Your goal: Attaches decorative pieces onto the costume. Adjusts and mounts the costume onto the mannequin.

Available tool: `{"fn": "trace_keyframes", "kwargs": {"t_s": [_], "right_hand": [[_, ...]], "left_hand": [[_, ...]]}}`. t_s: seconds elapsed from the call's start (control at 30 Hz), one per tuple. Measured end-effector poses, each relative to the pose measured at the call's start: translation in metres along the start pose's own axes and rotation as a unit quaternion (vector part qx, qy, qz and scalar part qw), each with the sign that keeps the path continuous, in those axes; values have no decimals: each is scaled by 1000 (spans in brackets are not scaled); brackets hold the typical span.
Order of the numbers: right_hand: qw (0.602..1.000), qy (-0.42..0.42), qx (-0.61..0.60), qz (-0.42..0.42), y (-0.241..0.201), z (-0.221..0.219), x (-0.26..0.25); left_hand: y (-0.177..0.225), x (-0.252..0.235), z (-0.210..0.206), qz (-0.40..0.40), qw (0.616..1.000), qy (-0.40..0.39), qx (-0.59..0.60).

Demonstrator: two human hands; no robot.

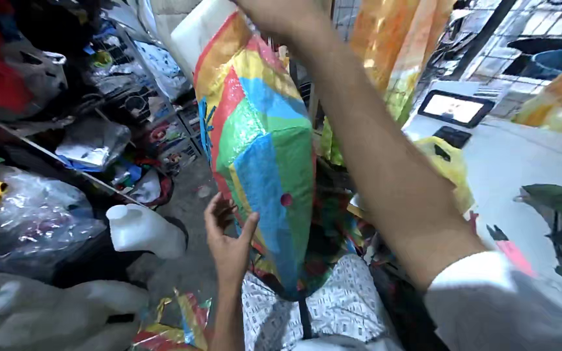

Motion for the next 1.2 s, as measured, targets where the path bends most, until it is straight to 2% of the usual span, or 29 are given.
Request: {"fn": "trace_keyframes", "kwargs": {"t_s": [0.07,0.13,0.17,0.27,0.33,0.47,0.63,0.87,1.0,1.1,1.2], "right_hand": [[996,85,-10,-13,-34,12,60],[990,140,-30,-8,-39,11,134],[985,166,-36,-34,-33,5,174],[957,175,-104,-208,-4,-29,277],[929,171,-160,-286,13,-51,311],[907,159,-222,-321,21,-71,319],[905,171,-221,-322,27,-77,315],[916,158,-196,-311,23,-82,311],[942,103,-123,-294,11,-52,316],[960,109,-41,-255,3,-15,337],[961,83,95,-244,8,34,367]], "left_hand": [[-4,6,-16,32,999,14,-11],[-5,8,-27,77,997,19,-21],[-5,8,-33,96,995,26,-20],[-1,6,-52,106,993,54,-2],[-1,4,-63,92,992,84,11],[-5,-5,-69,76,989,127,18],[-8,-17,-67,78,986,144,6],[-15,-22,-69,29,988,152,1],[-13,-19,-73,12,989,150,-6],[-9,-11,-69,13,987,156,-17],[-15,5,-53,-44,987,153,-27]]}}
Point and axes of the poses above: each hand's wrist, its own x-axis away from the middle knuckle, its own z-axis out of the back of the hand, y = z × x, the point moved 5 cm from there along -x, towards the middle knuckle, and after that the axes turned 13 degrees about z, right-handed, at the moved point
